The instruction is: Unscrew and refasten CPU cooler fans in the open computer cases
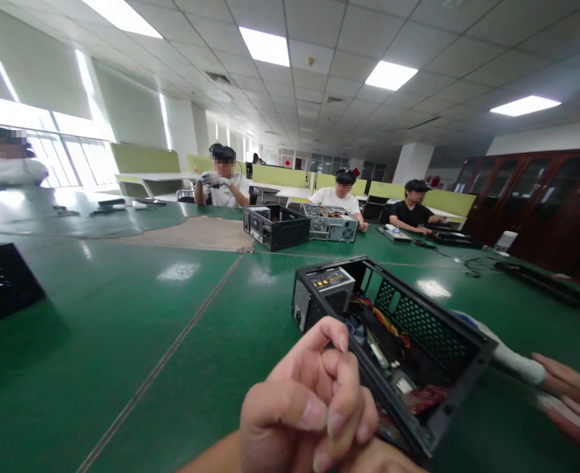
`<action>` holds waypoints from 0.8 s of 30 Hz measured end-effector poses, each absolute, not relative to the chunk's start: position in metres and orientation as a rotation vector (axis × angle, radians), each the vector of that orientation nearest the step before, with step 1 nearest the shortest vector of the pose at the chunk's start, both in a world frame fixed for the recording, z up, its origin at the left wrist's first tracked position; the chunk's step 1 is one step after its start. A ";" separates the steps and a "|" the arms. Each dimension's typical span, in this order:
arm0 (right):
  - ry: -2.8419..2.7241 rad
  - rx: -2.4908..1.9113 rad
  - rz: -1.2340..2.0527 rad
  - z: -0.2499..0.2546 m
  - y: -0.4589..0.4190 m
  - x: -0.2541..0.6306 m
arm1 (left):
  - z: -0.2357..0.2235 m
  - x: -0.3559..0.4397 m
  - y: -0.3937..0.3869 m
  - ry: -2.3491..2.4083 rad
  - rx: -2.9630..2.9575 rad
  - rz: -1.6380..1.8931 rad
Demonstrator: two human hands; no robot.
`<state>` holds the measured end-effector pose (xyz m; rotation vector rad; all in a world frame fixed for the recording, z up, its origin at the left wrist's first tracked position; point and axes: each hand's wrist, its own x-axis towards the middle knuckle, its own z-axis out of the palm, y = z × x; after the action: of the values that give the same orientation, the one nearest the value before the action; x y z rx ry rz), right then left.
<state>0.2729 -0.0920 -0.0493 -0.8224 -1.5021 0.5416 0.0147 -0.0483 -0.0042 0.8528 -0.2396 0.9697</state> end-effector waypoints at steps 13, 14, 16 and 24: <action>-1.431 -1.201 0.245 -0.076 -0.060 0.379 | -0.016 0.016 -0.029 0.469 2.539 1.015; -1.450 -1.202 0.274 -0.067 -0.065 0.355 | -0.020 0.019 -0.025 0.497 2.670 0.960; -1.483 -1.217 0.304 -0.049 -0.079 0.309 | -0.027 0.021 -0.015 0.514 2.809 0.909; -1.348 -1.270 0.291 0.027 -0.065 0.265 | 0.008 -0.024 0.006 0.644 2.906 0.362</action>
<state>0.2646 -0.0647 0.0266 -1.2698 -1.3476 0.2914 -0.0237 0.0064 0.0083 2.9063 0.6436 0.3620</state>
